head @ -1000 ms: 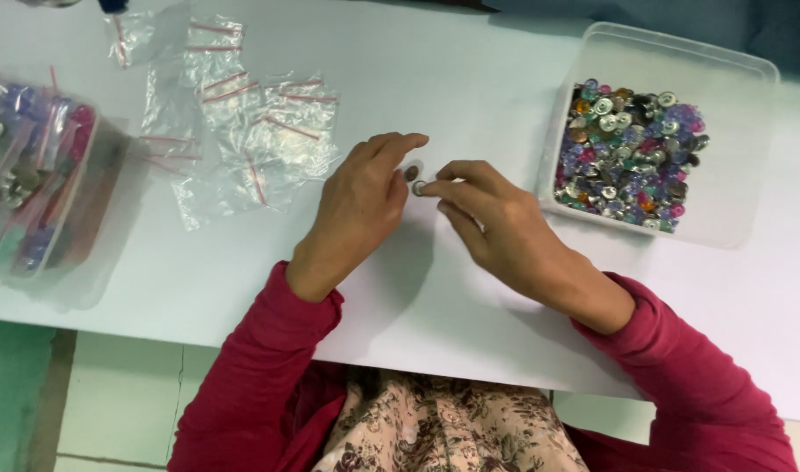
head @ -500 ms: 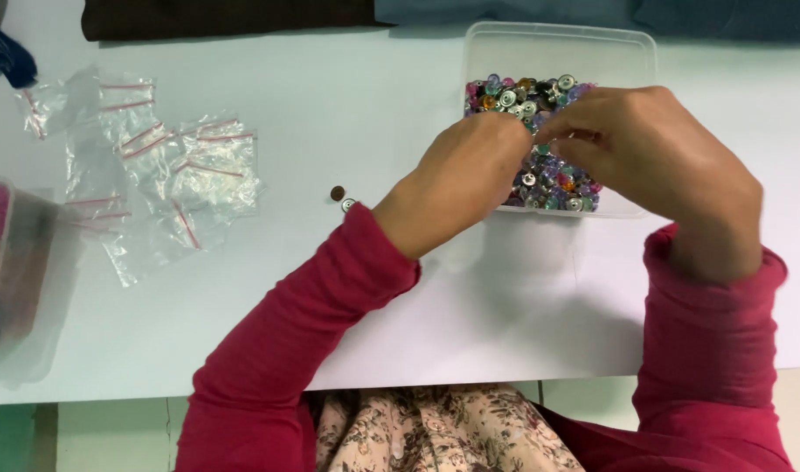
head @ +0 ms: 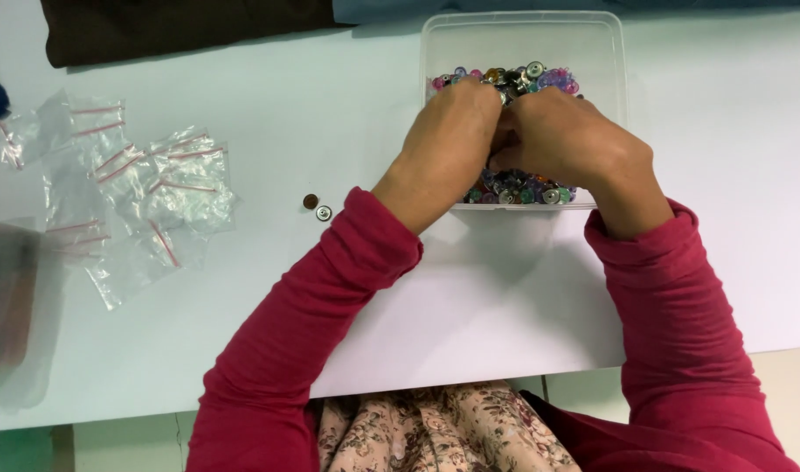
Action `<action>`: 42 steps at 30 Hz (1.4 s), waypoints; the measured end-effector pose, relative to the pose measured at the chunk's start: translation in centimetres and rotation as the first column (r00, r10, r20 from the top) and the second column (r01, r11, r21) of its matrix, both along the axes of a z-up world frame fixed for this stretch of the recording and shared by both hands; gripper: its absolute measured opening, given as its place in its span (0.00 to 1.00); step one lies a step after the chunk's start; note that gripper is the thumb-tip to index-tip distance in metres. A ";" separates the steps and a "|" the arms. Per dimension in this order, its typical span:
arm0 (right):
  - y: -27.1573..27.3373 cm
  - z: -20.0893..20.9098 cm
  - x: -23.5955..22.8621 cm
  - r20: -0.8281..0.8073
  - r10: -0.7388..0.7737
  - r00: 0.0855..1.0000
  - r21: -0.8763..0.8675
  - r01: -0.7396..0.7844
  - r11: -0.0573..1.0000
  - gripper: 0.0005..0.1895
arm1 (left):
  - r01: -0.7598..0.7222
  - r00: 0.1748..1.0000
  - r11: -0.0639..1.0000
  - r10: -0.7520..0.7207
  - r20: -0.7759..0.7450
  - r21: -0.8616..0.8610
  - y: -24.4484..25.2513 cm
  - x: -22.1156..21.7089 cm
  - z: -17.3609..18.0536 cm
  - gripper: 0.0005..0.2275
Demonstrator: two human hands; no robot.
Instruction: Sorting various buttons and beads from a container into small plastic bags.
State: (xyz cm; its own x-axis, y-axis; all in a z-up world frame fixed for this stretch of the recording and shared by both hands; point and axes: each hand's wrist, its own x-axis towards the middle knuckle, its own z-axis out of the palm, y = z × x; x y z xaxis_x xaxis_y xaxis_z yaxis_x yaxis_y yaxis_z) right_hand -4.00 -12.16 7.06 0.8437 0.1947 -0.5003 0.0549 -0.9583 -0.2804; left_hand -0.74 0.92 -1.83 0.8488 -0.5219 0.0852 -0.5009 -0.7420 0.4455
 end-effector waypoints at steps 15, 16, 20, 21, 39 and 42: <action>-0.8 -0.8 0.4 -0.091 0.091 0.992 -0.010 -0.093 0.996 0.15 | -0.151 0.943 0.898 0.005 0.333 0.414 -1.3 1.1 -2.6 0.19; -0.5 -0.3 0.3 -0.091 0.091 0.992 -0.009 -0.092 0.996 0.15 | -0.150 0.943 0.897 0.003 0.334 0.415 -1.1 1.1 -2.6 0.19; -1.1 -0.3 0.8 -0.092 0.006 0.996 -0.007 -0.007 1.000 0.15 | -0.054 0.964 0.951 -0.030 0.264 0.305 -0.2 1.1 -1.8 0.19; -1.7 -0.9 1.0 -0.027 0.018 0.999 0.029 -0.017 0.999 0.13 | -0.018 0.978 0.969 -0.034 0.206 0.246 0.0 1.0 -1.4 0.19; 2.1 4.2 -3.0 0.252 0.053 0.966 0.476 -0.171 0.863 0.07 | -0.004 0.987 0.833 -0.085 -0.136 -0.553 10.6 -8.0 9.8 0.16; 4.1 3.8 -5.7 0.494 0.037 0.869 0.513 -0.325 0.794 0.06 | -0.037 0.985 0.810 -0.068 -0.157 -0.586 14.0 -10.2 11.0 0.14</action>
State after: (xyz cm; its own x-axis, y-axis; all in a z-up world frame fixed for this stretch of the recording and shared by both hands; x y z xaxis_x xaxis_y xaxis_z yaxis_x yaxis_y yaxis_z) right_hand -9.72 -8.06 10.87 0.8564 0.4891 0.1655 0.4643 -0.5892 -0.6613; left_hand -10.92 14.89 9.15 0.8699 -0.4310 0.2399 -0.3913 -0.3067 0.8676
